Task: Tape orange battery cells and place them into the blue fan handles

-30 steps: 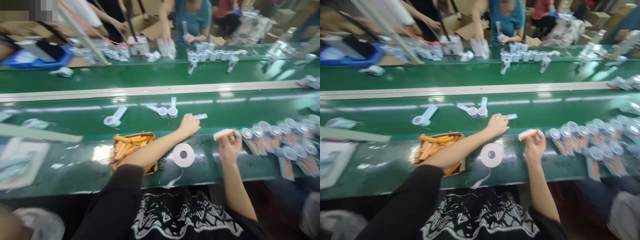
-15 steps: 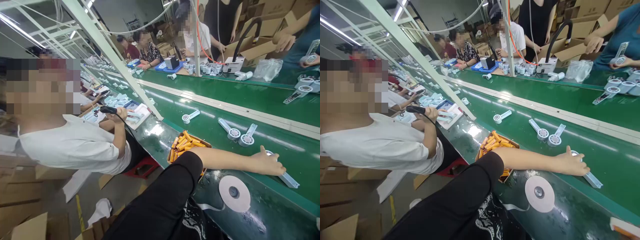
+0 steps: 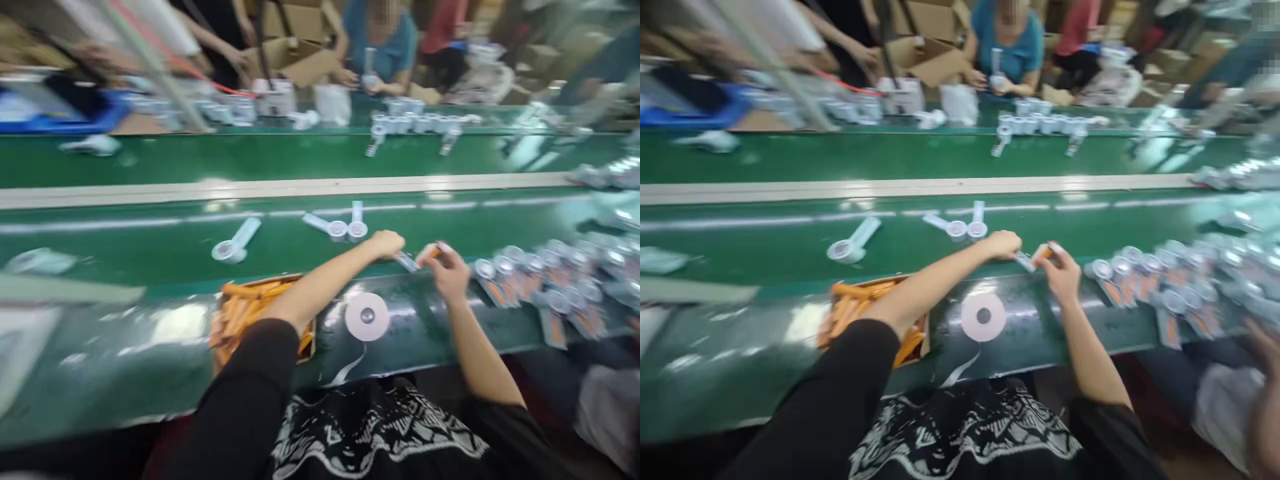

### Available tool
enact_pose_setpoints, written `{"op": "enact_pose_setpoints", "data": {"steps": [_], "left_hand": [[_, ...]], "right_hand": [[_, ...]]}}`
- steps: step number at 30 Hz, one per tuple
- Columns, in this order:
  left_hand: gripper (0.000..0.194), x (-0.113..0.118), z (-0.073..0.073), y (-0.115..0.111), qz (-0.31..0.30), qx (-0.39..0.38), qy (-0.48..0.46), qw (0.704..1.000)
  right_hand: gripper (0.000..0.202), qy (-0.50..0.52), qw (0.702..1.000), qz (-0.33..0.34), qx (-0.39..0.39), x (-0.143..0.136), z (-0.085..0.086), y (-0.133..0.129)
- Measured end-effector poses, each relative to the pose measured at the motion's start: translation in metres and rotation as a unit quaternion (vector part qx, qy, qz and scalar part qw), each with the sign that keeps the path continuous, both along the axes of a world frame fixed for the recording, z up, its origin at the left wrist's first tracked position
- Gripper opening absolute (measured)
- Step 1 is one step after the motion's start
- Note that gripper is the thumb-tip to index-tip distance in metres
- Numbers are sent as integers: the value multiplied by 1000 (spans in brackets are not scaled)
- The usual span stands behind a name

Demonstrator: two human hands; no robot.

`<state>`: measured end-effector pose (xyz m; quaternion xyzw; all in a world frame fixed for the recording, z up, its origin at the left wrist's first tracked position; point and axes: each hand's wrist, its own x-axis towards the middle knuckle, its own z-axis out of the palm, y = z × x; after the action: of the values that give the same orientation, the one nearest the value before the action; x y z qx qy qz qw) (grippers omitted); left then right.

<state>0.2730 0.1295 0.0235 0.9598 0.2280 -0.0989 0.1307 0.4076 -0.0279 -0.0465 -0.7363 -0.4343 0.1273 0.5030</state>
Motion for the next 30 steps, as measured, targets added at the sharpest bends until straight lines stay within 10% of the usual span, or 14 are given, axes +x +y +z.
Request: {"op": "enact_pose_setpoints", "data": {"steps": [4, 13, 30], "left_hand": [[23, 35, -22, 19, -93, -60, 52, 992], [34, 43, -38, 18, -55, -85, 54, 993], [38, 60, -33, 2, -27, -62, -8, 998]], "right_hand": [[41, 5, 999, -29, 17, 24, -11, -21], [33, -95, 994, 52, -33, 33, -35, -21], [20, -307, 894, 177, -275, 33, -9, 11]]}}
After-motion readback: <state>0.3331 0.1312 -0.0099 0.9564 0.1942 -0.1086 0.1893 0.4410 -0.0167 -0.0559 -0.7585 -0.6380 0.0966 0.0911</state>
